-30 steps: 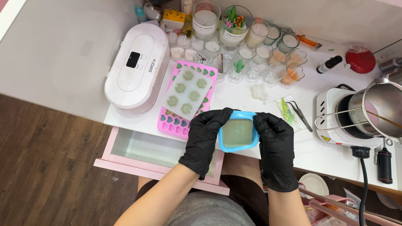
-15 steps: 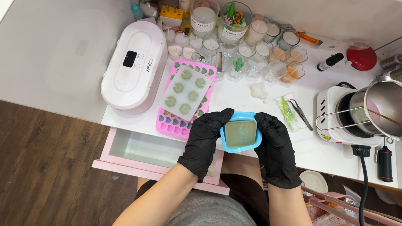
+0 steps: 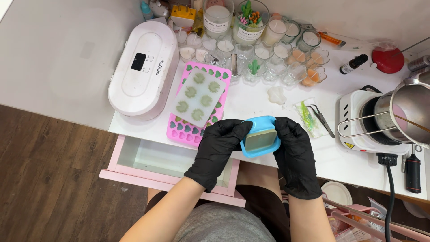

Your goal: Unmolding finished wax melts from various silicone molds.

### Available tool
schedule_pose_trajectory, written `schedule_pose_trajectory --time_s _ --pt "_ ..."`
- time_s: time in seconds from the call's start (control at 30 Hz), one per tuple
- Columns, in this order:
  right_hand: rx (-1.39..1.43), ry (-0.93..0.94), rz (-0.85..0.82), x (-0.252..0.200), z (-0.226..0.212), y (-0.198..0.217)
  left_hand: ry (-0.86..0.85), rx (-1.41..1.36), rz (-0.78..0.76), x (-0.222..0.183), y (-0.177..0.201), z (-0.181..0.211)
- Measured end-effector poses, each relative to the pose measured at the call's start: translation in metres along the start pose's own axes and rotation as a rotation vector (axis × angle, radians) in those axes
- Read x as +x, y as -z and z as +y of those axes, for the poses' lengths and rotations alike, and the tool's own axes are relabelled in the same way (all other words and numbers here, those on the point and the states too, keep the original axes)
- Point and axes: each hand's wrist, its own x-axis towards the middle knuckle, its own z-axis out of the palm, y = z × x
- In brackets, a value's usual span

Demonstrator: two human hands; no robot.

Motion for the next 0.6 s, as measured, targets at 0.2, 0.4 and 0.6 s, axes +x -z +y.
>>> schedule_pose_trajectory --time_s 0.2,0.4,0.6 --pt "-0.160 0.064 0.099 -0.023 -0.020 -0.058 -0.075 -0.160 0.136 0.000 -0.007 -0.006" --pt "-0.368 0.174 0.186 -0.023 -0.009 -0.047 0.062 -0.184 0.082 0.004 -0.005 -0.015" --pt "-0.597 0.324 0.136 -0.028 -0.015 -0.051 -0.032 0.087 -0.005 0.000 -0.006 -0.006"
